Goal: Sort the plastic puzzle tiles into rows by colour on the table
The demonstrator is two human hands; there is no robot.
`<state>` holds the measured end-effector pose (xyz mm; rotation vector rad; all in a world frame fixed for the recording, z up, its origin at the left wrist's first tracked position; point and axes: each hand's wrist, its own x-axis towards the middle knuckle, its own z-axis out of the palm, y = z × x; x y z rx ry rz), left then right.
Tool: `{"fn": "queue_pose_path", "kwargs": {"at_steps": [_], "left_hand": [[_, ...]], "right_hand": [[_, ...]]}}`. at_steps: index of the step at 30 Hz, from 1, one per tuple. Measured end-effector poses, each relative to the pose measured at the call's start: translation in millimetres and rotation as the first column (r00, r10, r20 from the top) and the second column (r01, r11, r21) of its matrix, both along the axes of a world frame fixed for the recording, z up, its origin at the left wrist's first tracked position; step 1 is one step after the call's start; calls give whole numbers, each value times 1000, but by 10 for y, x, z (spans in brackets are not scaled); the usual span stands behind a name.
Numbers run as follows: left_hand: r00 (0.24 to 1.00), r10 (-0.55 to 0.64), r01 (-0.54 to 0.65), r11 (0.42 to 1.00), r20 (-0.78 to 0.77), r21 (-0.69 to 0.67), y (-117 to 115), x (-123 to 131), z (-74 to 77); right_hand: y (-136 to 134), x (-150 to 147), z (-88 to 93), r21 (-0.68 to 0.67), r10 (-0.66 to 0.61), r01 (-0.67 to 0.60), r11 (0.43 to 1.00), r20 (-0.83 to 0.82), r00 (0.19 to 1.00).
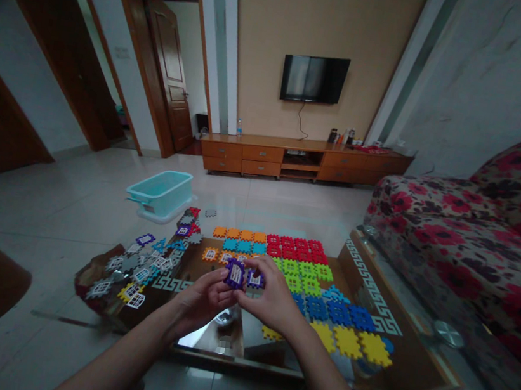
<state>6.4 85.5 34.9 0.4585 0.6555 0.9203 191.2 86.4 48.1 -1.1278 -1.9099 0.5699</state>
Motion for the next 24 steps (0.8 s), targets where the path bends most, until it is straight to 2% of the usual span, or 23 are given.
{"fn": "queue_pose_path", "kwargs": {"at_steps": [7, 16, 21, 24], "left_hand": [[997, -32, 36, 997, 63, -64, -11, -17, 80], [988, -65, 75, 995, 141, -65, -28, -37, 107], [978, -130, 143, 987, 163, -69, -21, -53, 130], [985, -117, 126, 990, 125, -65, 2, -37, 91]], "right_hand": [[-5, -13, 21, -25, -8, 8, 1000, -18, 1000], [-9, -43, 34, -11, -15, 15, 1000, -50, 999], [-8, -37, 47, 47, -26, 28, 998, -38, 999], [4, 14, 42, 119, -62, 59, 991, 22, 998]]}}
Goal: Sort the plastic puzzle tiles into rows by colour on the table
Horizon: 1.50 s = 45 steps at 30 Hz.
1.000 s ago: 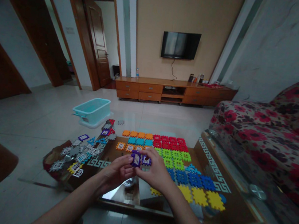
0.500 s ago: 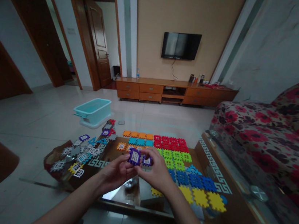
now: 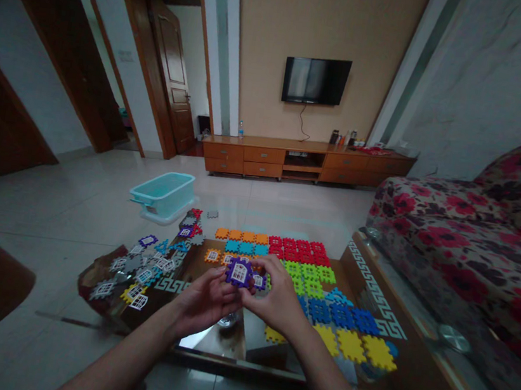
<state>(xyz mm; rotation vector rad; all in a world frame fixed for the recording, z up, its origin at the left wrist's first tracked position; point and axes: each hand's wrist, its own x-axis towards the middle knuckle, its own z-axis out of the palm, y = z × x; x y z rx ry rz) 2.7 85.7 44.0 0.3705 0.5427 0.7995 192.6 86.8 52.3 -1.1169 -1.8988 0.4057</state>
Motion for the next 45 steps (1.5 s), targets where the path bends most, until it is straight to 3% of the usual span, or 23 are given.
{"fn": "queue_pose_path", "kwargs": {"at_steps": [2, 5, 11, 21, 24, 27, 29, 36, 45], "left_hand": [[991, 75, -68, 996, -107, 62, 21, 23, -59], [921, 222, -146, 958, -319, 246, 51, 54, -159], [807, 290, -58, 905, -514, 421, 60, 67, -220], [784, 334, -59, 879, -523, 473, 55, 45, -244], [779, 347, -60, 870, -522, 489, 53, 46, -236], [781, 335, -25, 859, -527, 511, 34, 56, -188], [785, 316, 5, 857, -533, 516, 18, 65, -156], [797, 275, 32, 870, -538, 491, 7, 84, -156], [825, 242, 4, 901, -510, 434, -1, 103, -168]], "right_hand": [[9, 46, -8, 48, -37, 34, 998, 61, 997], [13, 99, -21, 119, -103, 81, 990, 189, 976], [3, 81, -60, 174, -148, 101, 979, 278, 949], [7, 15, -75, 49, -86, 80, 996, 160, 983], [53, 8, -52, -140, -87, 83, 987, -22, 996], [138, 25, -71, -421, -178, 51, 906, -268, 947], [188, 46, -98, -511, -221, 19, 859, -337, 915], [203, 77, -122, -573, -235, -3, 820, -341, 910], [195, 61, -101, -535, -226, 19, 845, -323, 919]]}}
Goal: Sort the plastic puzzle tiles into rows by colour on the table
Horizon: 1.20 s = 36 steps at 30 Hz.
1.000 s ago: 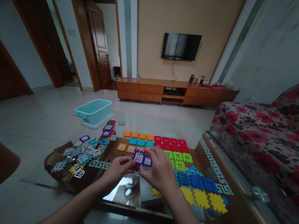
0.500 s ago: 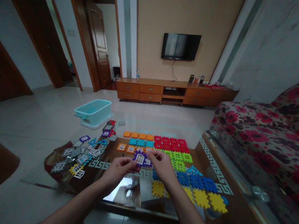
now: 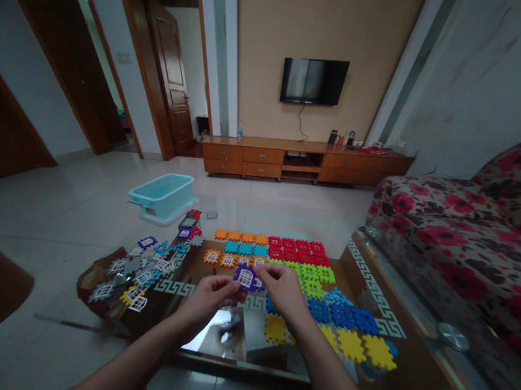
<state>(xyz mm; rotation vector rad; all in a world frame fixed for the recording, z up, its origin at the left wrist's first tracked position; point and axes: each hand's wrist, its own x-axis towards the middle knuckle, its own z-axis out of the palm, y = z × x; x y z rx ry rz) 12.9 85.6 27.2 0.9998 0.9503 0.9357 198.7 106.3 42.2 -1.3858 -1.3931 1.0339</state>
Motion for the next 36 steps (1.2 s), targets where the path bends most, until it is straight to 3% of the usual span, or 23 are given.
{"fn": "queue_pose_path", "kwargs": {"at_steps": [10, 13, 16, 20, 28, 32, 36], "left_hand": [[993, 74, -67, 995, -93, 78, 23, 34, -18], [964, 189, -149, 967, -189, 208, 5, 4, -8], [905, 322, -189, 889, -277, 417, -35, -43, 6], [872, 364, -124, 811, -328, 572, -81, -78, -12], [855, 335, -90, 848, -396, 523, -75, -97, -84], [833, 381, -83, 804, -402, 589, -58, -104, -102], [761, 429, -10, 757, -487, 653, -54, -100, -111]], "right_hand": [[13, 4, -19, 7, -24, 23, 1000, 34, 999], [18, 7, -30, 4, -62, 62, 998, 5, 998], [13, -14, -52, -3, -108, 108, 994, -5, 994], [-14, -87, -82, -12, -135, 135, 991, -27, 990], [-64, -187, -86, -40, -147, 145, 989, -59, 987], [-70, -195, -108, -51, -148, 144, 988, -81, 986], [-78, -210, -113, -76, -153, 146, 986, -97, 983]]}}
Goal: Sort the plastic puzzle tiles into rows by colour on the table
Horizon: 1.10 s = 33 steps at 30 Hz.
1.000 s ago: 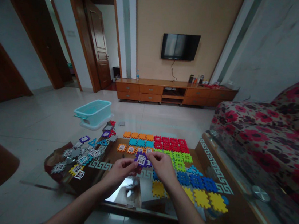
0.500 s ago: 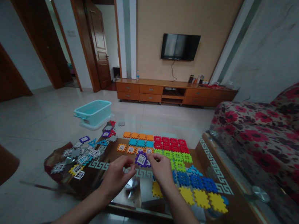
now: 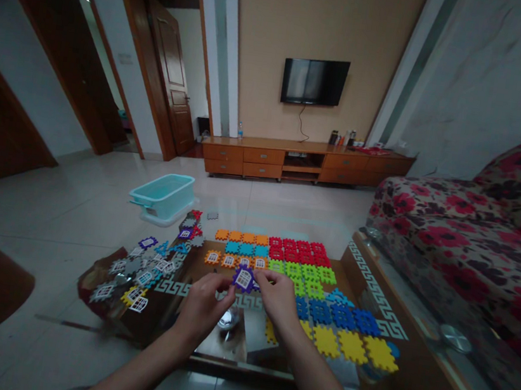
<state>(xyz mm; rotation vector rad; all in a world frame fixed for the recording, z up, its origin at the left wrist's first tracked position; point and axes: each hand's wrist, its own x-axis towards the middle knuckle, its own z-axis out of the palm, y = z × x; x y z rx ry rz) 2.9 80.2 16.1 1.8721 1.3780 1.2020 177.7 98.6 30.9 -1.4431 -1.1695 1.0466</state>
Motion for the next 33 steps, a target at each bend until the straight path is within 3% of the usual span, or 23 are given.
{"fn": "queue_pose_path", "kwargs": {"at_steps": [4, 8, 20, 26, 33], "left_hand": [[984, 37, -24, 997, -175, 73, -5, 9, -13], [968, 58, -34, 994, -245, 102, -2, 14, -30], [953, 79, -61, 995, -293, 73, 0, 21, -39], [959, 91, -78, 995, -267, 56, 59, 40, -81], [968, 85, -86, 996, -234, 5, 100, 61, -29]], "right_hand": [[-6, -14, 22, -6, -15, 15, 1000, 12, 1000], [2, -12, 15, -10, -12, 12, 1000, 14, 1000], [16, -22, -50, 1, -14, 14, 1000, -16, 1000], [43, -4, -95, 2, -23, 23, 1000, -4, 1000], [42, 1, -74, 2, -30, 30, 1000, -17, 999]]}}
